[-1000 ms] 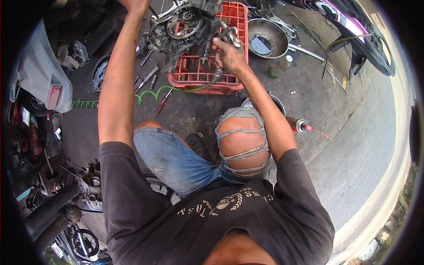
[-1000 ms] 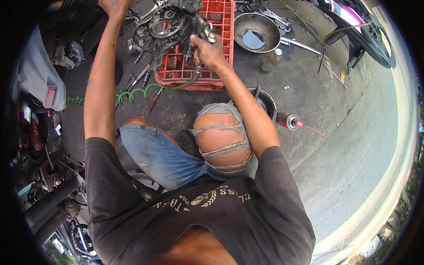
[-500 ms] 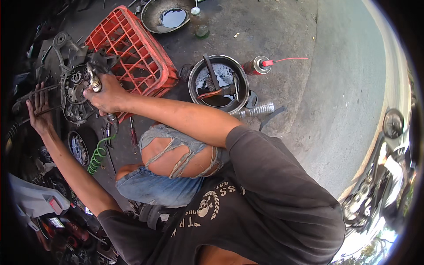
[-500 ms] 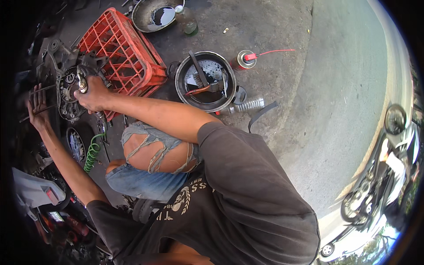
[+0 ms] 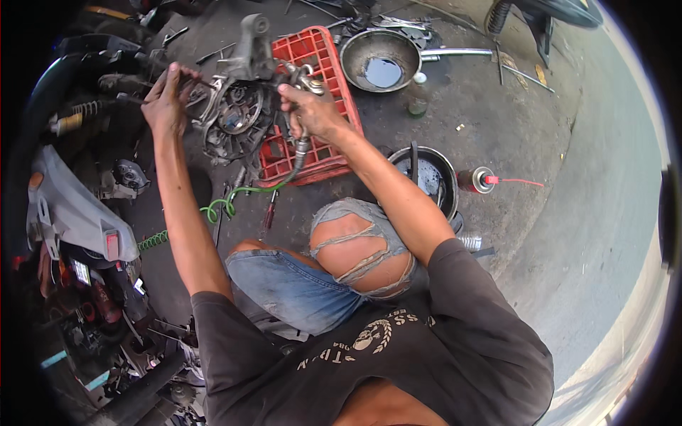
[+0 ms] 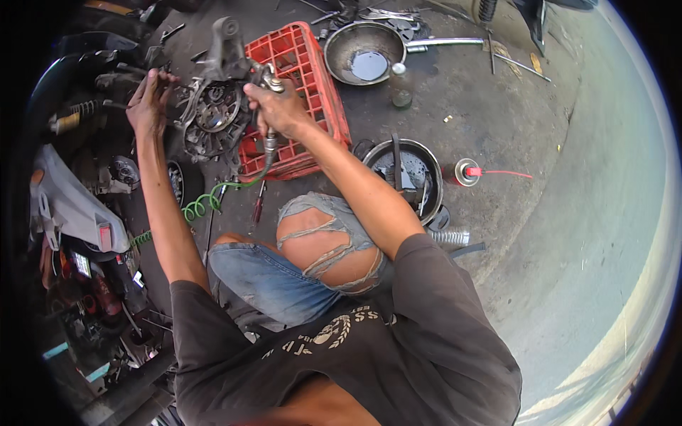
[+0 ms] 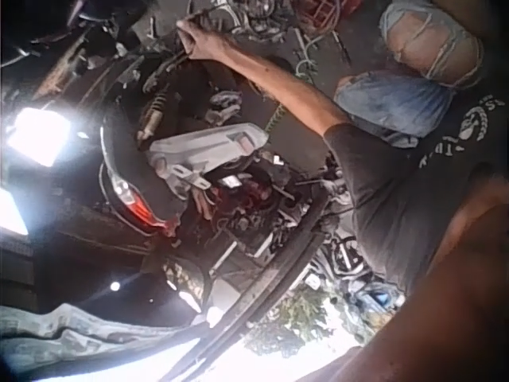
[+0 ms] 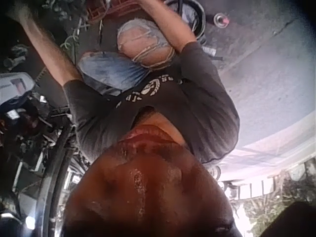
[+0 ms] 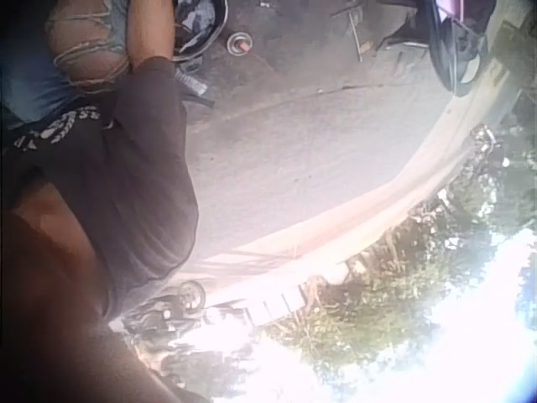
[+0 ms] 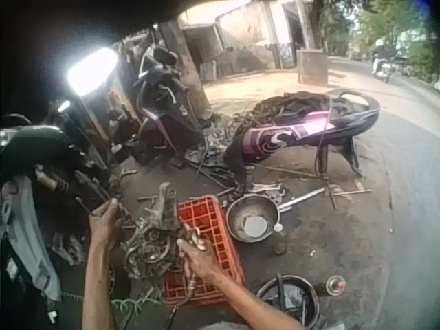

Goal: The recorder is disassembling, cleaning, and drying motorcycle engine components using tools and liquids.

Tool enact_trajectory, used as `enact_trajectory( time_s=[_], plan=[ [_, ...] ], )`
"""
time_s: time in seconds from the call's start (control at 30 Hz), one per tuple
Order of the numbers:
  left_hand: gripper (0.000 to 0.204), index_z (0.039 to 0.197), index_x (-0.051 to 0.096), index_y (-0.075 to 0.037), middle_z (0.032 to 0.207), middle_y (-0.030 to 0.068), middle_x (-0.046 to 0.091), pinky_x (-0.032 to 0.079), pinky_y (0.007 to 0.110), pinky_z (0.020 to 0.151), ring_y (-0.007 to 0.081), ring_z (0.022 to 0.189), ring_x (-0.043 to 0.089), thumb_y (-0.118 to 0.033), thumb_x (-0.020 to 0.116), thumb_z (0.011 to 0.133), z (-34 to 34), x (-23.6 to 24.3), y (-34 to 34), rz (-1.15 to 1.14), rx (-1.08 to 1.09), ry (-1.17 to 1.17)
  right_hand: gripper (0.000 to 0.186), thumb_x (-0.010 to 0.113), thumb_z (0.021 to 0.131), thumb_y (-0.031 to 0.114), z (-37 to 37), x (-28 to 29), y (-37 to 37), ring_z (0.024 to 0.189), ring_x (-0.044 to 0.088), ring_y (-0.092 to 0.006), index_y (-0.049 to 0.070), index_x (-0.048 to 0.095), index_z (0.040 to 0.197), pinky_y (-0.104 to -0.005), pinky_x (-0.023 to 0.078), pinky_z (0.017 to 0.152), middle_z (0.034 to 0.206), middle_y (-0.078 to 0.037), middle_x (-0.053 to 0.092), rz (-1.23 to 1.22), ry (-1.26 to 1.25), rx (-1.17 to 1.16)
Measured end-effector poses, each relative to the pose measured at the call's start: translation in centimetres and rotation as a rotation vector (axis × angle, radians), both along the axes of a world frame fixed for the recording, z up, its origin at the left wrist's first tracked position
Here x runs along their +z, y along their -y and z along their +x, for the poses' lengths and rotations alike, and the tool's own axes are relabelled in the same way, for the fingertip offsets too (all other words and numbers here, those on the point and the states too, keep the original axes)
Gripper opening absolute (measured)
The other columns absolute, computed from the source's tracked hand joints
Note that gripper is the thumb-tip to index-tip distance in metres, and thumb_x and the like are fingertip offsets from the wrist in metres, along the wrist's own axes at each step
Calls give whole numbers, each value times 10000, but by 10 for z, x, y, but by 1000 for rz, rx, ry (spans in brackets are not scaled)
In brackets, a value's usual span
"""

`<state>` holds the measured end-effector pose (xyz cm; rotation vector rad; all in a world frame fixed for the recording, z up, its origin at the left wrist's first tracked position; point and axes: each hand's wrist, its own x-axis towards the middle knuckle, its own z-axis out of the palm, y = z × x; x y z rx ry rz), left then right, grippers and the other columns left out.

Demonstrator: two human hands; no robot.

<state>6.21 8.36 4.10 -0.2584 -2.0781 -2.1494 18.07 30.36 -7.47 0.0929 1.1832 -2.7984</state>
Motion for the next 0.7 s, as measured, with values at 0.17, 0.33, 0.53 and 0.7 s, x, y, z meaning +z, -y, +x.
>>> enact_trajectory(
  time_s=[0.17, 0.33, 0.53, 0.7],
  plan=[
    [251, 962, 668, 95, 842, 124, 665, 594, 325, 727, 220, 748, 677, -142, 705, 888, 13, 29, -38, -128, -10, -74, 292, 645, 892, 255, 10, 26, -10, 356, 526, -184, -9, 549, 809, -309, 401, 334, 712, -94, 579, 139, -66, -47],
    [292, 952, 674, 112, 816, 128, 673, 601, 316, 703, 198, 707, 674, -155, 742, 857, -1, 36, -41, -150, -57, -89, 223, 629, 899, 195, 5, 37, -20, 348, 482, -160, -5, 540, 853, -299, 396, 330, 742, -105, 572, 58, -37, 56],
    [323, 933, 677, 82, 845, 122, 668, 599, 308, 727, 212, 757, 687, -217, 761, 843, -26, 41, -43, -256, -158, -20, 211, 625, 898, 170, 8, 37, -41, 343, 454, -140, -12, 534, 958, -316, 395, 330, 761, -101, 564, 230, 56, 202],
    [237, 886, 686, 48, 759, 92, 674, 590, 335, 642, 195, 652, 666, -186, 726, 874, -44, 38, -46, -165, -23, 57, 207, 648, 876, 164, 21, 11, -32, 372, 471, -140, -3, 559, 959, -308, 412, 374, 883, -99, 602, 183, 87, 185]
  ],
)
